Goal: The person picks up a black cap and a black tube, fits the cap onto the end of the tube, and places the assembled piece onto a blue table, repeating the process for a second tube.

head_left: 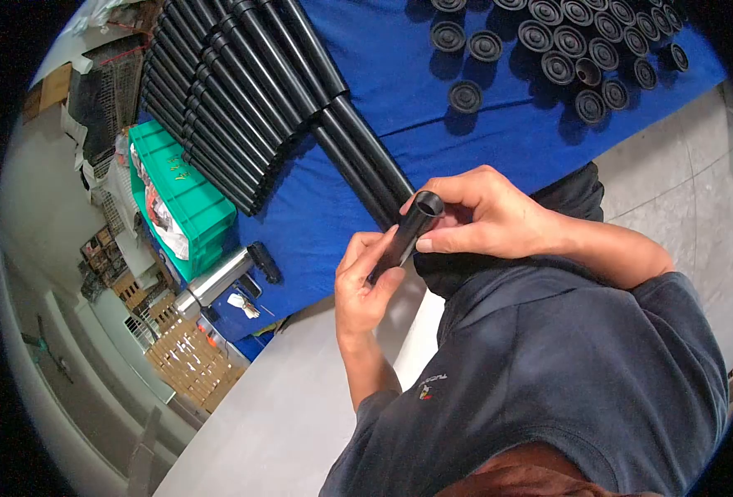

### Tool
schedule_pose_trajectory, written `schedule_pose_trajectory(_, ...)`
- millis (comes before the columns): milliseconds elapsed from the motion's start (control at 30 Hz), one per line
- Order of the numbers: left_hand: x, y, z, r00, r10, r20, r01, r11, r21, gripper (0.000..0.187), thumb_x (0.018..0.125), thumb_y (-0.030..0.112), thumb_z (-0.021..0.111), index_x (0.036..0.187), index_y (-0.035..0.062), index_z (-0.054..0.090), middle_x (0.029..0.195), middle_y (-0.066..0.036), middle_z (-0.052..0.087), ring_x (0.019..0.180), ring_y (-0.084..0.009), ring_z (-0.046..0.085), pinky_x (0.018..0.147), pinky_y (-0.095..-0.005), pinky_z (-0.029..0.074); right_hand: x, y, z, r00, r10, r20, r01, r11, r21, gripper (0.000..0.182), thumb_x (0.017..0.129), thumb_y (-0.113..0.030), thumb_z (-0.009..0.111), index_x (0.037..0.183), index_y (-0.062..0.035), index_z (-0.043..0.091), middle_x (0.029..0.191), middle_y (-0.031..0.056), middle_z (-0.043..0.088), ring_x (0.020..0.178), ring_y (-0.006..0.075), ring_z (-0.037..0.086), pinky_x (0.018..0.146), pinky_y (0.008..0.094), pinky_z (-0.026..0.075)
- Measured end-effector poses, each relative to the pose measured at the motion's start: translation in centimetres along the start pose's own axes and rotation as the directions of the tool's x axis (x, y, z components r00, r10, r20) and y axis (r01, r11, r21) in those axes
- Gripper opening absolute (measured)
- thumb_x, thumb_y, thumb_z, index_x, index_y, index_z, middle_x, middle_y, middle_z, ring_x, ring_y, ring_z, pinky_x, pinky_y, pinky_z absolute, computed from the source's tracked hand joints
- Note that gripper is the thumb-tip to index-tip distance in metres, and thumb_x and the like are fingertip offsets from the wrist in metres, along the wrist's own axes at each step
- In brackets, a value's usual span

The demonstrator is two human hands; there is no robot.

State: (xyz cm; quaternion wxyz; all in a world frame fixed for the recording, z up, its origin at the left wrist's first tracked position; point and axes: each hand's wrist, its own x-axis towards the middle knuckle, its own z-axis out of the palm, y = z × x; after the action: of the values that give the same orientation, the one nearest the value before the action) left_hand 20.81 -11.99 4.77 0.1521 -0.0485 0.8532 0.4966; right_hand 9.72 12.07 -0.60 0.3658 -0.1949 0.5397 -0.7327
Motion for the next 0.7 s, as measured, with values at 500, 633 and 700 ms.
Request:
schedule_pose_trajectory(500, 1.2, 1.3, 1.5, 0.96, -0.001, -0.279, -0.241, 0.501, -0.831, 0.048, 0.094, 0.025, 0.075, 0.133, 0.0001, 0.059, 0.105, -0.013, 0.067, 0.099, -0.0308, 0.066, 0.09, -0.0479, 0.055, -0.3, -1.9, 0.8, 0.953, -0.292, 0.08, 0.3, 0.874, -0.382, 0.082, 0.086, -0.044, 0.082, 0.144, 0.0025, 0.048, 0.103, 0.0175, 0.066, 0.086, 0.028, 0.07, 0.068, 0.0368, 0.059)
schedule_pose_trajectory(633, 1.8, 0.2, 1.0, 0.946, -0.082, -0.312, -0.29, 0.211, -0.933, 0.037, 0.096, 0.017, 0.072, 0.129, 0.0056, 0.061, 0.115, -0.018, 0.07, 0.117, -0.0352, 0.065, 0.104, -0.0533, 0.053, -0.5, -2.9, 1.5, 0.982, -0.078, 0.173, 0.105, 0.982, -0.156, 0.083, 0.088, -0.04, 0.081, 0.151, -0.0015, 0.043, 0.11, 0.0201, 0.068, 0.096, 0.0309, 0.07, 0.082, 0.0383, 0.059)
schedule_pose_trajectory(700, 1.9, -0.1, 1.6, 0.947, -0.091, -0.307, -0.291, 0.156, -0.944, 0.032, 0.096, 0.015, 0.071, 0.126, 0.0071, 0.061, 0.12, -0.019, 0.07, 0.116, -0.0337, 0.066, 0.102, -0.0522, 0.054, -0.4, -2.8, 1.3, 0.975, -0.185, 0.121, 0.205, 0.962, -0.178, 0.068, 0.09, -0.026, 0.08, 0.147, -0.0056, 0.049, 0.108, 0.0165, 0.068, 0.092, 0.0266, 0.069, 0.078, 0.0358, 0.057)
